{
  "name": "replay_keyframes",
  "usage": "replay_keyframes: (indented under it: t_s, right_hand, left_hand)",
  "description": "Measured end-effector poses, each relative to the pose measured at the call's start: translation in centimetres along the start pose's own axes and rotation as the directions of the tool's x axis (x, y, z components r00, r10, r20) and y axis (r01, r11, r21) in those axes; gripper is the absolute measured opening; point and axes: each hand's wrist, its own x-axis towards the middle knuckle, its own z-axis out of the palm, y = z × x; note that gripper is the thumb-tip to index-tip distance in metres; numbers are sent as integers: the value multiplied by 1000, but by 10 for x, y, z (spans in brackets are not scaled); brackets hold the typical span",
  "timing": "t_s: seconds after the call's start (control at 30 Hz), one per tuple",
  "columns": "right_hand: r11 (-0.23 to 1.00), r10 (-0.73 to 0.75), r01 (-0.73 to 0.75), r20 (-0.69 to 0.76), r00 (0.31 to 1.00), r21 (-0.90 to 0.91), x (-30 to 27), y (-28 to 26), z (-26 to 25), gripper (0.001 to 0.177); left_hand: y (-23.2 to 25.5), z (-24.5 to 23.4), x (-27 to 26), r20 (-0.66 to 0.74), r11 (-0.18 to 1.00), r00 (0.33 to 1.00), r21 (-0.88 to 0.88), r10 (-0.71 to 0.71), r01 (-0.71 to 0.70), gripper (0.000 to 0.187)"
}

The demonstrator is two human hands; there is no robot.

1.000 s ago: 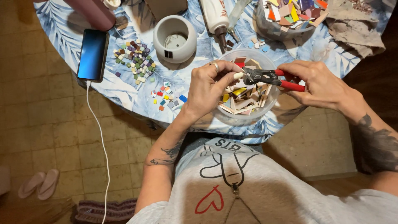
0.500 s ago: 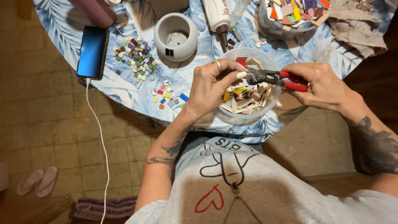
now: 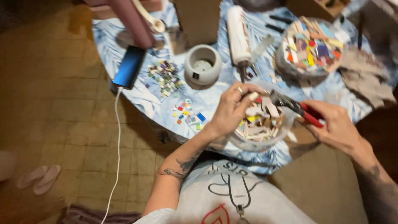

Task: Cutting mosaic tiles into smaller pieces using nippers and collecting them in a bowl

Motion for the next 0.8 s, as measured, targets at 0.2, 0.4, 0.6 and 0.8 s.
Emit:
replay_keyframes:
  t_s: [0.2, 0.4, 0.6, 0.8]
  right_hand:
    - [996, 58, -54, 51, 997, -75, 0, 5, 0, 47]
    - [992, 66, -56, 91, 994, -113, 1, 9, 0, 50]
    - [991, 62, -49, 97, 993, -127, -1, 19, 2, 49]
    - [982, 145, -126, 139, 980, -140, 1, 16, -1, 54]
  left_hand:
    - [6, 1, 1, 23, 999, 999, -23, 35, -35, 13]
    - [8, 4, 1, 85, 1000, 996, -17, -25, 26, 14]
    - [-6, 9, 3, 75, 994, 993, 35, 96, -99, 13]
    - [-10, 9, 2, 106, 997, 993, 61, 47, -54, 17]
